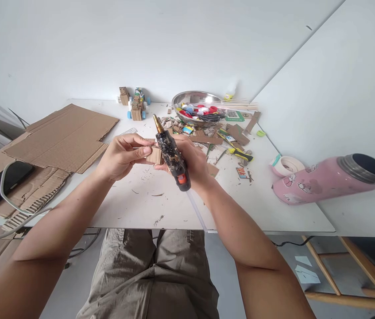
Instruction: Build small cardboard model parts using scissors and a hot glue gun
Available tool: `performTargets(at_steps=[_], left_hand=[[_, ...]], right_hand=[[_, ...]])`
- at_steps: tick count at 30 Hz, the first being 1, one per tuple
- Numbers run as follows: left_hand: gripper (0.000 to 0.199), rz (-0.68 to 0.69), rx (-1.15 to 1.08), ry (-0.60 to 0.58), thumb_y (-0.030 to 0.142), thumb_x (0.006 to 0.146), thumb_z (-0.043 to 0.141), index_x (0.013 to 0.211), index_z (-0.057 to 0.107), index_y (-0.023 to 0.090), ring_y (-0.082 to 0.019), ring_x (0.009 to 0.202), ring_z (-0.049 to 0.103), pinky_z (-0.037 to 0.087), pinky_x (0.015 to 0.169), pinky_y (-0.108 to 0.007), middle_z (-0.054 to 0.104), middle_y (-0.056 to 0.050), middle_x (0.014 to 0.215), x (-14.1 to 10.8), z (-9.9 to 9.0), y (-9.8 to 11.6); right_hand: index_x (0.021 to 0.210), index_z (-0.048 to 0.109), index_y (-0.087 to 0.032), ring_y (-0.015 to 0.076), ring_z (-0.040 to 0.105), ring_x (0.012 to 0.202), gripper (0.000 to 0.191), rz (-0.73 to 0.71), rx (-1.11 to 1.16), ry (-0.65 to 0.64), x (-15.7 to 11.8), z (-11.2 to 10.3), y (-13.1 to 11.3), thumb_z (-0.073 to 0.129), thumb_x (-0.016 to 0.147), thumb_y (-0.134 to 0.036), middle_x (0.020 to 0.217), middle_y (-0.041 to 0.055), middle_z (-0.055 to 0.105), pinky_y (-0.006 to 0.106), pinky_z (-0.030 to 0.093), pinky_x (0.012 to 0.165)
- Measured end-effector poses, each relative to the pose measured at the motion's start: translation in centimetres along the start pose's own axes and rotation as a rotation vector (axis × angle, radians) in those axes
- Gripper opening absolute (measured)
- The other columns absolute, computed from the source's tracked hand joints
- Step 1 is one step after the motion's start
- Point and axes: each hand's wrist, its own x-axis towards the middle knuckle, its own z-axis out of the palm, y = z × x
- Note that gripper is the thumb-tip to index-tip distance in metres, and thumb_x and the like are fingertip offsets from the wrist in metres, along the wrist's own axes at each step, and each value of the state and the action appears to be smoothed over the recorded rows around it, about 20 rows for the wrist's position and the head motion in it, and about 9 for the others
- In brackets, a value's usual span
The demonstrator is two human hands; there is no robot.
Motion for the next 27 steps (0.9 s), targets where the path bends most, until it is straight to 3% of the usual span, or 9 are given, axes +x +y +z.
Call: performTargets(at_steps=[4,10,19,27], left_hand=[[0.047,0.047,0.027,0.009,0.052,0.062,0.111,0.083,0.085,0.019,-0.026,0.084,0.087,0.078,0.078,-0.042,0.087,-0.006,0.089,-0.1,0.4,0.1],[0.056,0.078,0.053,-0.002,0.060,0.059,0.111,0.087,0.084,0.019,-0.028,0.085,0.088,0.078,0.079,-0.042,0.088,-0.008,0.087,-0.4,0.8,0.3],[0.056,0.077,0.013,0.028,0.054,0.054,0.114,0.079,0.081,0.018,-0.024,0.076,0.086,0.077,0.074,-0.038,0.086,-0.005,0.082,-0.3,1.0,0.3],[0.047,-0.038,-0.054,0.043,0.038,0.055,0.114,0.079,0.078,0.019,-0.021,0.079,0.085,0.076,0.074,-0.034,0.085,-0.002,0.083,-0.3,1.0,0.4]], right_hand=[[0.123,0.067,-0.037,0.0310,0.088,0.108,0.042,-0.078,-0.036,0.049,0.1,0.0,-0.2,0.094,0.092,-0.043,0.122,0.0029,0.088,0.051,0.073,0.095],[0.121,0.071,-0.039,0.0305,0.085,0.106,0.042,-0.038,-0.001,0.063,-0.2,-0.1,-0.3,0.098,0.089,-0.039,0.122,0.0016,0.085,0.050,0.073,0.094],[0.115,0.071,-0.034,0.0197,0.081,0.076,0.036,-0.093,0.027,0.068,0.4,0.1,-1.0,0.096,0.091,-0.026,0.098,-0.0049,0.087,0.034,0.068,0.072],[0.112,0.073,-0.034,0.0171,0.073,0.061,0.031,0.011,0.037,0.048,-0.2,-0.2,-0.6,0.096,0.092,-0.043,0.079,-0.0079,0.080,0.031,0.062,0.062]])
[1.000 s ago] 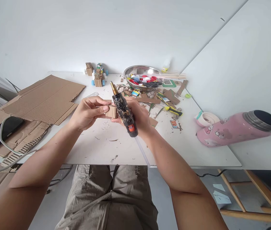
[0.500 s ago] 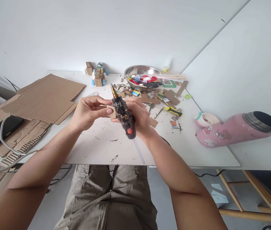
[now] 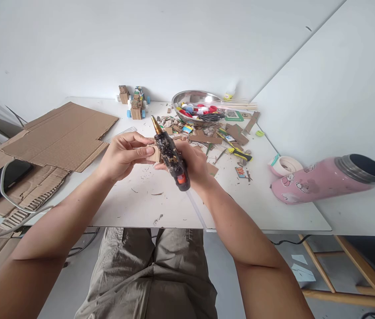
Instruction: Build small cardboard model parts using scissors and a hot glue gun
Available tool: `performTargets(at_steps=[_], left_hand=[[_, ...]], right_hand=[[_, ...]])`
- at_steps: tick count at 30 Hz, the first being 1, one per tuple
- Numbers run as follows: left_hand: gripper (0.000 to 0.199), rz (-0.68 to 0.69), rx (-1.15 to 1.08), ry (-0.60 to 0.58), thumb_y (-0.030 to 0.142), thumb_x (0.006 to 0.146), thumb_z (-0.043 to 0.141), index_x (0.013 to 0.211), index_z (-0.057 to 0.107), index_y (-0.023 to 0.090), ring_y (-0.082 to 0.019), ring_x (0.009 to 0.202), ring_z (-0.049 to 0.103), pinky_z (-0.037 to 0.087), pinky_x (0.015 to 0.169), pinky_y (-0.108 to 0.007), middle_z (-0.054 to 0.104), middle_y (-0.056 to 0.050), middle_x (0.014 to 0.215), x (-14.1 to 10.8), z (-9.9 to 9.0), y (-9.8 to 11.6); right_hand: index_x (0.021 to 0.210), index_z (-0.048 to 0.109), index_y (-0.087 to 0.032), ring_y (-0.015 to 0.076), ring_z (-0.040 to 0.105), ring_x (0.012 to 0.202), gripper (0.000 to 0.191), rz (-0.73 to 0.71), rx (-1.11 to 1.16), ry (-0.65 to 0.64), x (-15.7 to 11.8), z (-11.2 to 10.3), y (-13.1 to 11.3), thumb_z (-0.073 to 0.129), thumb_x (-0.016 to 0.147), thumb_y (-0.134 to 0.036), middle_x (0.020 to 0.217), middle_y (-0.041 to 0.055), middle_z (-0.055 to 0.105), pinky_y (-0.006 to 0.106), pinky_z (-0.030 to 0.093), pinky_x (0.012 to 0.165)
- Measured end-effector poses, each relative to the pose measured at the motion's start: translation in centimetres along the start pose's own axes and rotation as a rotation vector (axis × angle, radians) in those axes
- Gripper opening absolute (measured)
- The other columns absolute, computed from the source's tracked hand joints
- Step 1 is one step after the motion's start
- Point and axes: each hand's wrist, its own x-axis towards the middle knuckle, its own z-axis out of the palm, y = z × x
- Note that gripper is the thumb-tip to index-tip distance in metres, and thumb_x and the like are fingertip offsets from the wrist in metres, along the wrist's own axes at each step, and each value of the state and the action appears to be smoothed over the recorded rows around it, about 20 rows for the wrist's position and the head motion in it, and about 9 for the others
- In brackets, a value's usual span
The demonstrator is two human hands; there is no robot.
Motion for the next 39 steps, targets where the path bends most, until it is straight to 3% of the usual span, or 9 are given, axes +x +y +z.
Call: performTargets(at_steps=[5,10,17,21,26,30,34,39], left_hand=[[0.048,-0.075,-0.080,0.015,0.032,0.054,0.115,0.080,0.077,0.018,-0.020,0.080,0.086,0.076,0.072,-0.030,0.086,-0.002,0.085,0.2,-0.3,0.2],[0.041,-0.095,-0.093,0.023,0.026,0.063,0.112,0.081,0.076,0.017,-0.021,0.083,0.088,0.076,0.075,-0.030,0.088,-0.004,0.092,0.3,-0.5,0.1],[0.046,-0.059,-0.077,0.012,0.029,0.057,0.114,0.077,0.075,0.018,-0.020,0.080,0.087,0.075,0.070,-0.030,0.086,-0.002,0.086,0.3,-0.5,-0.1],[0.043,-0.036,-0.036,0.023,0.030,0.060,0.113,0.079,0.075,0.018,-0.021,0.081,0.087,0.077,0.075,-0.036,0.087,-0.002,0.089,0.1,-0.4,0.0],[0.047,0.051,0.015,0.025,0.038,0.057,0.114,0.079,0.077,0.019,-0.024,0.081,0.087,0.077,0.075,-0.039,0.088,-0.004,0.089,-0.4,0.0,0.3],[0.053,0.140,0.039,0.030,0.048,0.054,0.114,0.078,0.077,0.020,-0.028,0.085,0.089,0.077,0.075,-0.041,0.089,-0.005,0.091,-0.5,0.4,0.4],[0.058,0.186,0.019,0.022,0.057,0.054,0.113,0.076,0.076,0.019,-0.030,0.090,0.090,0.078,0.075,-0.042,0.090,-0.008,0.094,-0.5,0.7,0.2],[0.052,0.141,0.002,0.003,0.047,0.056,0.114,0.080,0.076,0.019,-0.032,0.098,0.089,0.078,0.082,-0.045,0.090,-0.008,0.101,-0.7,0.8,0.1]], right_hand=[[0.121,0.078,-0.035,0.0218,0.078,0.074,0.033,0.172,-0.097,-0.107,-0.3,-0.4,0.2,0.084,0.100,-0.059,0.089,-0.0008,0.081,0.036,0.066,0.073],[0.133,0.078,-0.038,0.0249,0.080,0.082,0.039,0.212,-0.014,-0.103,-0.3,0.4,0.4,0.076,0.103,-0.063,0.102,0.0028,0.083,0.042,0.069,0.081],[0.126,0.079,-0.035,0.0211,0.071,0.067,0.037,0.281,0.139,-0.120,0.1,0.3,0.6,0.085,0.098,-0.060,0.082,-0.0016,0.076,0.042,0.066,0.070],[0.125,0.079,-0.037,0.0217,0.073,0.069,0.036,0.234,0.163,-0.123,0.5,-0.2,0.5,0.084,0.098,-0.062,0.085,-0.0016,0.078,0.042,0.066,0.071],[0.121,0.081,-0.038,0.0232,0.078,0.074,0.034,0.224,0.035,-0.148,0.5,-0.9,0.3,0.091,0.094,-0.056,0.093,-0.0006,0.083,0.040,0.066,0.071],[0.114,0.080,-0.035,0.0232,0.082,0.082,0.029,0.195,0.012,-0.098,0.3,-0.9,0.1,0.091,0.095,-0.053,0.106,-0.0007,0.088,0.040,0.070,0.078],[0.099,0.080,-0.030,0.0229,0.084,0.086,0.023,0.151,-0.014,-0.116,0.6,-1.0,-0.2,0.087,0.098,-0.052,0.098,-0.0009,0.087,0.039,0.072,0.086],[0.099,0.080,-0.032,0.0230,0.085,0.087,0.017,0.065,0.096,-0.072,0.8,-1.0,-0.3,0.087,0.099,-0.047,0.100,-0.0011,0.089,0.040,0.071,0.089]])
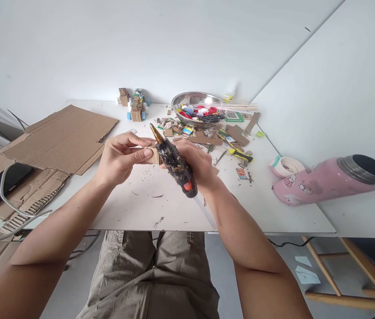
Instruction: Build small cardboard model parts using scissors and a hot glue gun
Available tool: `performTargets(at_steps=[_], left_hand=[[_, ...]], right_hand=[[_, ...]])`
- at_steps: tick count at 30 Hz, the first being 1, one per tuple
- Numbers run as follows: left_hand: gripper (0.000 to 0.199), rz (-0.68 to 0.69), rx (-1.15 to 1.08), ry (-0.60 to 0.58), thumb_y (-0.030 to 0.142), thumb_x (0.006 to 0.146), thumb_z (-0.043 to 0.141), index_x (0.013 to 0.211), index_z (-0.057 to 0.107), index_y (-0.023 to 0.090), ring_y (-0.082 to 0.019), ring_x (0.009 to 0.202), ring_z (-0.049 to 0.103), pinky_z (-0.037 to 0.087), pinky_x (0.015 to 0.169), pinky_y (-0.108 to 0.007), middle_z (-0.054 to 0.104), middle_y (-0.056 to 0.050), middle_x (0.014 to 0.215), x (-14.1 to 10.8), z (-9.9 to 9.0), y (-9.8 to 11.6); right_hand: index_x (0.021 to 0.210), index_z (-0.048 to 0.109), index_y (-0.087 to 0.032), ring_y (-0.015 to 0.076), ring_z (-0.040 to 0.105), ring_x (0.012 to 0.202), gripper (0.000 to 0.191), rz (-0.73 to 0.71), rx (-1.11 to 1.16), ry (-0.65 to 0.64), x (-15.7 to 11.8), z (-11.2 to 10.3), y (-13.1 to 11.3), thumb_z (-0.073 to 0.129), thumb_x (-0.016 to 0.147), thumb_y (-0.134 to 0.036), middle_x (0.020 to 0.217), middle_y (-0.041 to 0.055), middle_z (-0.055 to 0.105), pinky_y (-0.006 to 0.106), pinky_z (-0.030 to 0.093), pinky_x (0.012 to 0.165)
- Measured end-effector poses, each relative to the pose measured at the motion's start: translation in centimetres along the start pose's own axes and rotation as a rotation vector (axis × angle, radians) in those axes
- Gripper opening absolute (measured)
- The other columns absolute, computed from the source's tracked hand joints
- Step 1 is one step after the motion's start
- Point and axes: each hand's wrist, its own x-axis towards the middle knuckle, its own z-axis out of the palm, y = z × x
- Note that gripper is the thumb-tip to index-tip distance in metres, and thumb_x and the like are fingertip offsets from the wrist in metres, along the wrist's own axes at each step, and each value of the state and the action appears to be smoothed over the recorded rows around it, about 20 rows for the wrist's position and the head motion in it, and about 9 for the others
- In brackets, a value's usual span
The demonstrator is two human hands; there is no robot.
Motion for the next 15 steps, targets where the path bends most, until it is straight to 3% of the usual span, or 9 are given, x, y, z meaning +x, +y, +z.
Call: performTargets(at_steps=[5,10,15], left_hand=[[0.047,-0.108,-0.063,0.056,0.032,0.056,0.113,0.077,0.073,0.021,-0.032,0.102,0.089,0.078,0.086,-0.044,0.089,-0.006,0.097,-0.10,0.04,0.14],[0.045,-0.118,-0.066,0.051,0.028,0.056,0.113,0.077,0.073,0.021,-0.033,0.106,0.088,0.078,0.088,-0.045,0.089,-0.007,0.101,-0.02,-0.08,0.16],[0.044,-0.122,-0.072,0.066,0.028,0.056,0.113,0.077,0.074,0.021,-0.034,0.109,0.088,0.078,0.088,-0.045,0.088,-0.007,0.101,-0.05,-0.02,0.22]], right_hand=[[0.100,0.081,-0.033,0.0270,0.085,0.089,0.021,0.043,-0.013,-0.047,0.06,-0.01,0.02,0.086,0.099,-0.054,0.102,0.0011,0.089,0.045,0.073,0.089],[0.107,0.078,-0.038,0.0227,0.084,0.088,0.011,-0.083,0.029,-0.011,0.20,-0.06,-0.07,0.086,0.101,-0.034,0.104,-0.0040,0.088,0.042,0.072,0.086],[0.105,0.076,-0.040,0.0252,0.083,0.085,0.011,0.000,-0.013,-0.052,0.36,-0.07,-0.12,0.082,0.103,-0.049,0.098,-0.0030,0.088,0.047,0.073,0.084]])
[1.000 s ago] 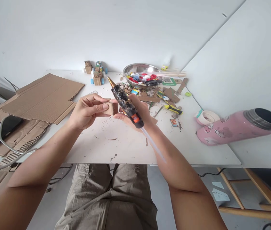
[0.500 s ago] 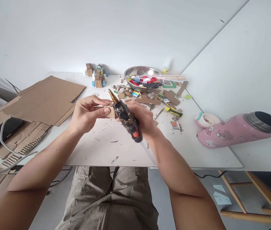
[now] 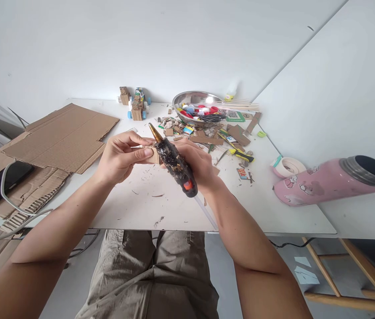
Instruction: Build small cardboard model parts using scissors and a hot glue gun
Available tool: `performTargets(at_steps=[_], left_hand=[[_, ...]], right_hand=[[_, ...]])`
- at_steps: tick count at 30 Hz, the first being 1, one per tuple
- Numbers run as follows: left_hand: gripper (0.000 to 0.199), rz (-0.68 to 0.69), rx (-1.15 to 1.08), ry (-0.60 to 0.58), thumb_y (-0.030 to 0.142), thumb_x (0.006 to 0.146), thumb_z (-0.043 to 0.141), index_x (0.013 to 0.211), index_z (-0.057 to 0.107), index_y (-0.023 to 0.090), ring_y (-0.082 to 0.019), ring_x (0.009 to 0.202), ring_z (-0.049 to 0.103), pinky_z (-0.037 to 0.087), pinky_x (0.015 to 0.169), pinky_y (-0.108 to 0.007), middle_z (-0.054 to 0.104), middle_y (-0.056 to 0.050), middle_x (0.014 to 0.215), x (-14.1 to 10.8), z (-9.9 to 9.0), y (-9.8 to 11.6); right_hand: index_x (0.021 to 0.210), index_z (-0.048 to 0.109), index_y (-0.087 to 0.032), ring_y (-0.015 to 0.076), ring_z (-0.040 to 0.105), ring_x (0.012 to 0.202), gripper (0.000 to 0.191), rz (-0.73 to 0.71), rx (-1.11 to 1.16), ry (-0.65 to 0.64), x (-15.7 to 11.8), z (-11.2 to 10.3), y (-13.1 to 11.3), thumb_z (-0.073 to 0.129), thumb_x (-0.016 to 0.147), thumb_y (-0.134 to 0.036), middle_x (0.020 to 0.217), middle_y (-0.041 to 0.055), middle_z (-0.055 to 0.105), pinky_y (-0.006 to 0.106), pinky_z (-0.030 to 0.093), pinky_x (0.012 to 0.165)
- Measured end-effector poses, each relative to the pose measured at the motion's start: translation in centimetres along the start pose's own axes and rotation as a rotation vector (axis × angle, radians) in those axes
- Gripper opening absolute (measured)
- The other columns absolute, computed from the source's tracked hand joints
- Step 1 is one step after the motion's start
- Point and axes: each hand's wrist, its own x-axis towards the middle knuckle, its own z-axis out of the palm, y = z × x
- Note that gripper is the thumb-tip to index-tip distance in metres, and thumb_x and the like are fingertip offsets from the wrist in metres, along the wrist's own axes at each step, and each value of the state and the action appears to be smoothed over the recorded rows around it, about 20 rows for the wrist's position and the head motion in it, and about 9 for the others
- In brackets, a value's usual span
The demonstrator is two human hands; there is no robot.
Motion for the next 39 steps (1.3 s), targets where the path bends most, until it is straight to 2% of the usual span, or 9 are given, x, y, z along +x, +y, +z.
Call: performTargets(at_steps=[4,9,12,18,25,28,32,36,39], left_hand=[[0.048,0.035,0.019,-0.021,0.034,0.054,0.114,0.076,0.074,0.021,-0.031,0.103,0.089,0.078,0.084,-0.042,0.089,-0.005,0.098,-0.1,0.2,0.0],[0.048,0.069,0.019,0.008,0.036,0.055,0.114,0.078,0.074,0.021,-0.028,0.094,0.089,0.077,0.083,-0.040,0.089,-0.005,0.096,0.2,0.1,-0.3],[0.044,0.005,-0.036,0.044,0.028,0.060,0.112,0.077,0.072,0.021,-0.022,0.081,0.087,0.076,0.078,-0.036,0.086,-0.001,0.084,0.6,0.1,-0.6],[0.040,-0.170,-0.143,0.125,0.009,0.067,0.104,0.076,0.067,0.019,-0.017,0.073,0.084,0.075,0.075,-0.030,0.078,0.005,0.071,1.4,0.1,-1.4],[0.035,-0.174,-0.241,0.155,0.008,0.074,0.099,0.076,0.066,0.019,-0.015,0.071,0.084,0.074,0.073,-0.027,0.080,0.005,0.076,1.5,0.2,-1.9],[0.036,-0.186,-0.241,0.158,0.009,0.076,0.099,0.077,0.065,0.020,-0.015,0.072,0.085,0.074,0.074,-0.025,0.080,0.005,0.077,1.4,0.3,-2.0],[0.033,-0.189,-0.222,0.129,0.014,0.078,0.099,0.078,0.067,0.020,-0.017,0.080,0.087,0.075,0.079,-0.028,0.085,0.001,0.086,1.3,0.2,-2.2],[0.031,-0.191,-0.191,0.107,0.018,0.077,0.100,0.080,0.070,0.021,-0.019,0.087,0.088,0.076,0.086,-0.031,0.088,0.000,0.094,1.3,-0.1,-2.3],[0.028,-0.221,-0.178,0.100,0.017,0.079,0.099,0.081,0.071,0.020,-0.019,0.085,0.088,0.076,0.085,-0.030,0.087,0.000,0.091,1.4,-0.2,-2.3]], right_hand=[[0.106,0.074,-0.035,0.0219,0.084,0.082,0.016,-0.101,-0.018,0.051,0.0,0.1,0.1,0.088,0.100,-0.040,0.103,-0.0030,0.089,0.041,0.072,0.080],[0.107,0.076,-0.036,0.0244,0.086,0.091,0.005,-0.050,0.048,0.086,-0.3,1.0,0.9,0.079,0.104,-0.038,0.103,-0.0019,0.089,0.043,0.071,0.085],[0.111,0.075,-0.039,0.0260,0.087,0.097,0.009,-0.095,0.051,0.109,-0.4,1.3,1.6,0.073,0.107,-0.031,0.108,-0.0014,0.089,0.045,0.072,0.085],[0.110,0.077,-0.035,0.0288,0.086,0.094,0.007,-0.068,-0.021,0.024,-0.5,1.2,2.4,0.073,0.106,-0.031,0.107,0.0011,0.089,0.046,0.073,0.085],[0.113,0.072,-0.035,0.0237,0.085,0.085,0.016,-0.216,-0.055,0.170,-0.4,1.6,1.8,0.071,0.105,-0.020,0.102,-0.0016,0.088,0.040,0.071,0.077],[0.104,0.074,-0.032,0.0244,0.085,0.085,0.003,-0.070,-0.034,0.161,-0.8,1.6,1.6,0.076,0.105,-0.030,0.097,-0.0006,0.087,0.040,0.071,0.080],[0.104,0.077,-0.032,0.0261,0.083,0.082,0.013,0.161,-0.059,0.134,-1.5,1.8,1.6,0.078,0.104,-0.045,0.099,0.0043,0.087,0.043,0.072,0.077],[0.098,0.069,-0.032,0.0277,0.084,0.094,0.029,0.256,0.065,0.137,-1.1,2.2,2.0,0.075,0.104,-0.060,0.104,0.0043,0.086,0.050,0.074,0.088],[0.089,0.061,-0.031,0.0258,0.082,0.091,0.045,0.319,0.216,0.086,-0.3,2.2,2.1,0.078,0.098,-0.071,0.099,0.0031,0.084,0.049,0.073,0.089]])
